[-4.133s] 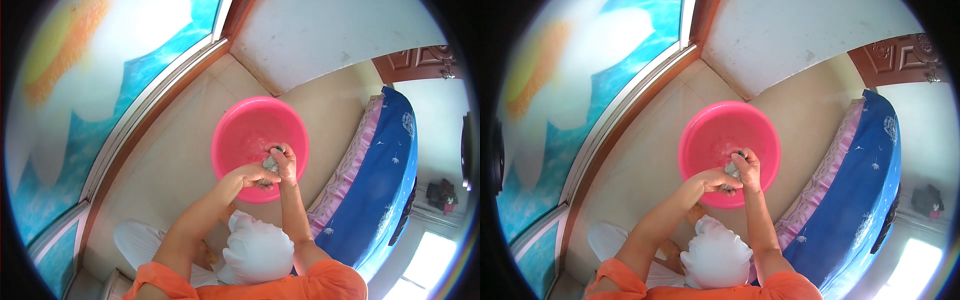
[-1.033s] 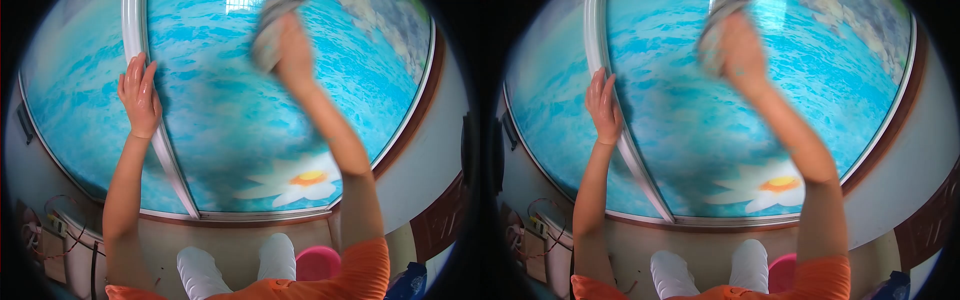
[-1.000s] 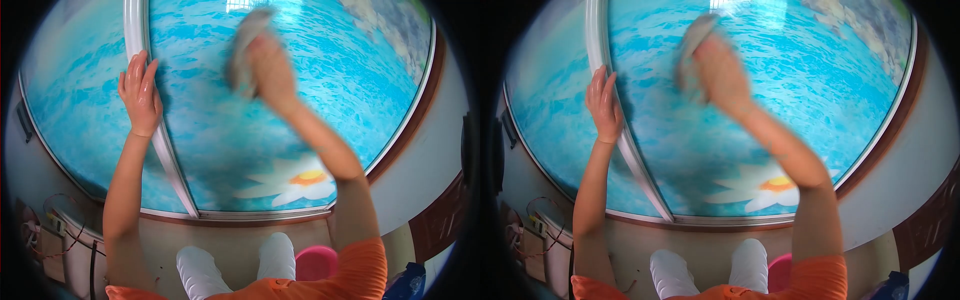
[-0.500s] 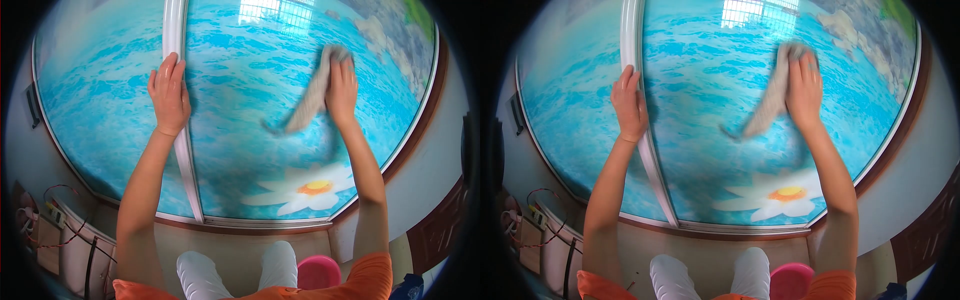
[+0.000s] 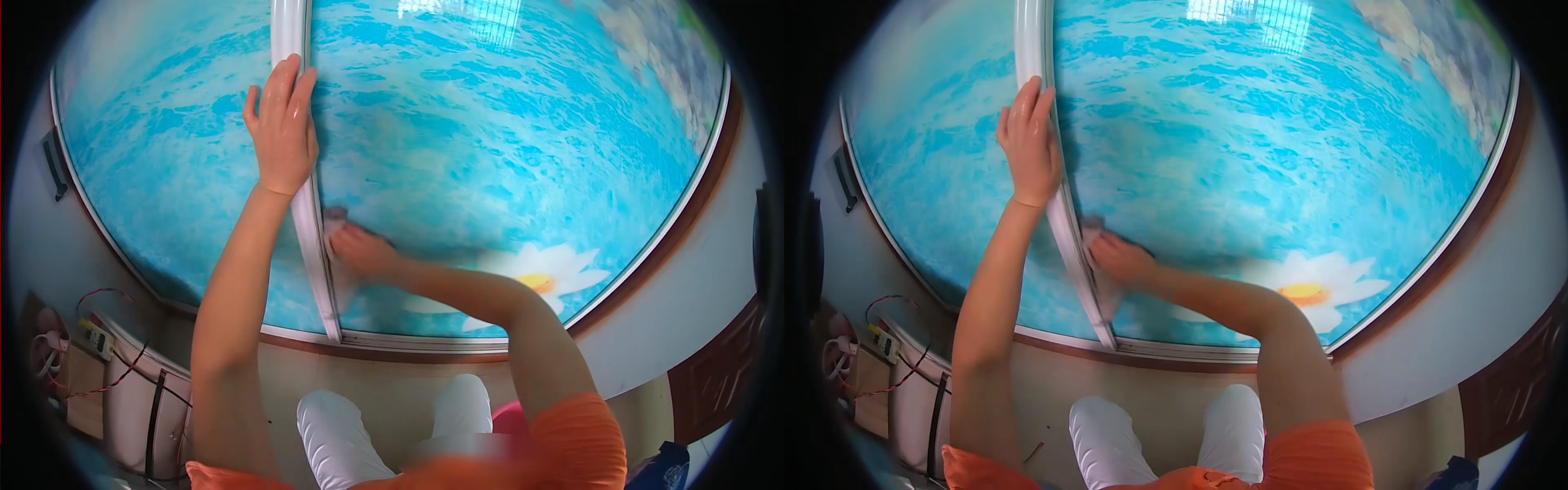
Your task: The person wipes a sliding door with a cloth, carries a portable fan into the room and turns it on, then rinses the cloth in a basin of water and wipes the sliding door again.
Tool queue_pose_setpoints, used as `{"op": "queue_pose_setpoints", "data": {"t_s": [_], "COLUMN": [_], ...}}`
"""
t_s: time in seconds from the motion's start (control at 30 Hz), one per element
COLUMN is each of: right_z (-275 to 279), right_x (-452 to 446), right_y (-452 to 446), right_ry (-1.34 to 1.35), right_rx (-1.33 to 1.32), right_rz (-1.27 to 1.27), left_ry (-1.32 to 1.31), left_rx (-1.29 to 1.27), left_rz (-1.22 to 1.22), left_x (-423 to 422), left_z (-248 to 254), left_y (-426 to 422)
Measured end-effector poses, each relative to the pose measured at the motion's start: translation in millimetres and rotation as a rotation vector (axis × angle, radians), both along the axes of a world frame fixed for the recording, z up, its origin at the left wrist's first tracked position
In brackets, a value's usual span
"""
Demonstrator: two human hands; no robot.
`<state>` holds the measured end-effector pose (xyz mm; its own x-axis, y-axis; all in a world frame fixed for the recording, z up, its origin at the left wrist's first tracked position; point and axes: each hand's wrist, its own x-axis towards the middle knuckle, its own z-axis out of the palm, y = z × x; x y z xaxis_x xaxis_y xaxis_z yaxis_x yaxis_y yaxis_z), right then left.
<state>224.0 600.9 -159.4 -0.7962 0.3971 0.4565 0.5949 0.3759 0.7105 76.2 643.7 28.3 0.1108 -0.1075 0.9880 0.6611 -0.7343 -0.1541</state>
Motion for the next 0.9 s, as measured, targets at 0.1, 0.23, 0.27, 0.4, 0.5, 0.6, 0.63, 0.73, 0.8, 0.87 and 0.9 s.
{"op": "queue_pose_setpoints", "data": {"t_s": [0.1,0.23,0.27,0.4,0.5,0.6,0.63,0.73,0.8,0.87,0.9], "right_z": [-85,-43,4,166,258,311,301,216,115,38,11], "right_x": [11,13,8,2,-5,-10,-13,-14,-11,-19,-11], "right_y": [-16,-21,-18,7,17,27,25,13,4,-24,-17], "right_ry": [-0.002,-0.109,-0.03,0.008,0.075,0.119,0.132,0.14,0.191,0.517,0.213], "right_rx": [-0.282,-0.161,-0.104,0.282,0.643,0.725,0.666,0.469,-0.156,-0.686,-0.393], "right_rz": [0.004,-0.055,-0.022,0.093,0.084,0.148,0.102,0.102,0.109,-0.09,0.063], "left_ry": [0.019,-0.003,-0.009,-0.011,-0.012,-0.002,-0.005,-0.01,-0.01,-0.011,-0.015], "left_rx": [-0.027,0.013,0.009,-0.008,0.019,-0.008,0.0,-0.002,-0.01,-0.03,-0.014], "left_rz": [0.082,0.063,0.047,0.022,-0.005,-0.019,-0.003,0.013,0.012,0.017,0.022], "left_x": [0,0,1,1,0,1,1,-1,-1,0,0], "left_z": [-3,-3,-3,-1,1,0,0,0,-2,-3,-2], "left_y": [-3,0,-1,-3,-3,-3,-3,-4,-6,-5,-3]}}
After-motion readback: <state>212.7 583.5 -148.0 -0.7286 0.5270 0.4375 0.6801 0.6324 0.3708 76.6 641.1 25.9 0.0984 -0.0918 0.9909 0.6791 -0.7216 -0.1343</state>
